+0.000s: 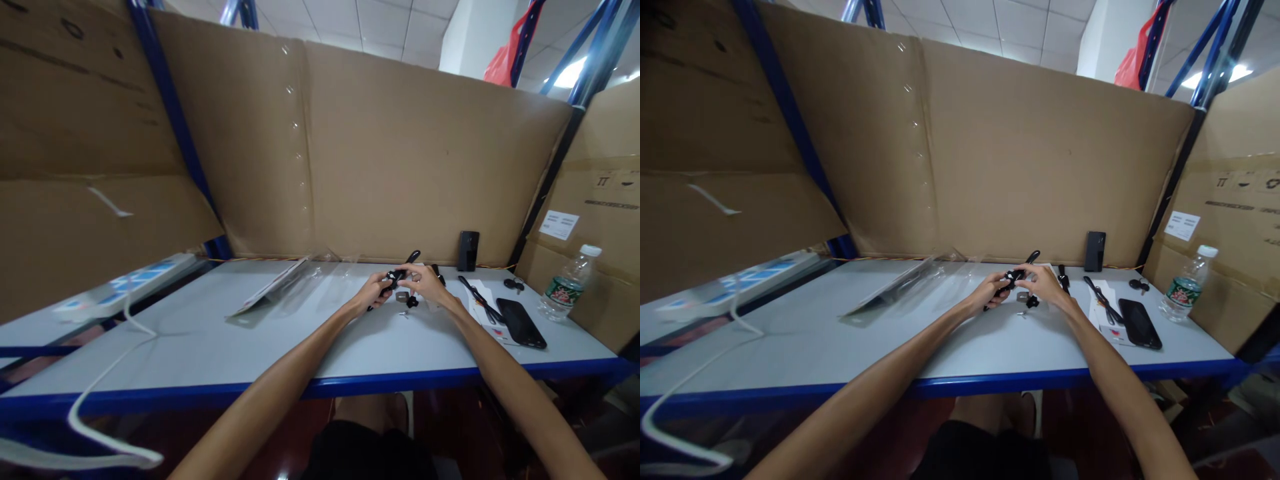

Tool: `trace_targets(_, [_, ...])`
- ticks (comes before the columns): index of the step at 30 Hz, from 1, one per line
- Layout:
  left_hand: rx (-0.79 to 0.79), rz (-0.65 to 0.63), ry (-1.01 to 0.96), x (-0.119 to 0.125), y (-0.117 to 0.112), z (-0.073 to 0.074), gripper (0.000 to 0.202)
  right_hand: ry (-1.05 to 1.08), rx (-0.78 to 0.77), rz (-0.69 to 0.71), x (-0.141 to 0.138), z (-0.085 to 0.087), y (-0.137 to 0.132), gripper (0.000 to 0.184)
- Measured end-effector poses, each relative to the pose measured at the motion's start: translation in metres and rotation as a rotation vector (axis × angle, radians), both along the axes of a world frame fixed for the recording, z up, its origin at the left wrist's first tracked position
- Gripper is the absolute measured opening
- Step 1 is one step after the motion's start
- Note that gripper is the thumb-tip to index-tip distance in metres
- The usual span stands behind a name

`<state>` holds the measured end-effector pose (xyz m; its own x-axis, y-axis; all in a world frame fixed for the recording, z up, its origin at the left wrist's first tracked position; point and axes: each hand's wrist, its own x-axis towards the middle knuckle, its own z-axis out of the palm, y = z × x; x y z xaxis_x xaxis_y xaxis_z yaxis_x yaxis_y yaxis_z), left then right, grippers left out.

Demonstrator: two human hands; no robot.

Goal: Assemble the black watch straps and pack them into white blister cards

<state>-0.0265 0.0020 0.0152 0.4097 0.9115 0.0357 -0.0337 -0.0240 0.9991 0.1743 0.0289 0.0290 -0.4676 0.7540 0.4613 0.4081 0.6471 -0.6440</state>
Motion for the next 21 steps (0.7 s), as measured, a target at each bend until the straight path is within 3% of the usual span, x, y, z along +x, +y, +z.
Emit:
trace_targets(7, [-0.004, -0.032, -0.002, 0.000, 0.003, -0.005, 0.021, 0.031, -0.049, 0.028, -0.001, 0.000, 0.000, 0.035])
trace_targets(14, [-0.027, -0.061, -0.028, 0.000, 0.004, -0.012, 0.021, 0.144, -0.219, 0.086, -0.004, -0.011, 0.007, 0.035])
trace_targets(21, [-0.032, -0.079, -0.039, 0.000, 0.004, -0.011, 0.015, 0.181, -0.234, 0.089, -0.005, -0.010, 0.007, 0.036])
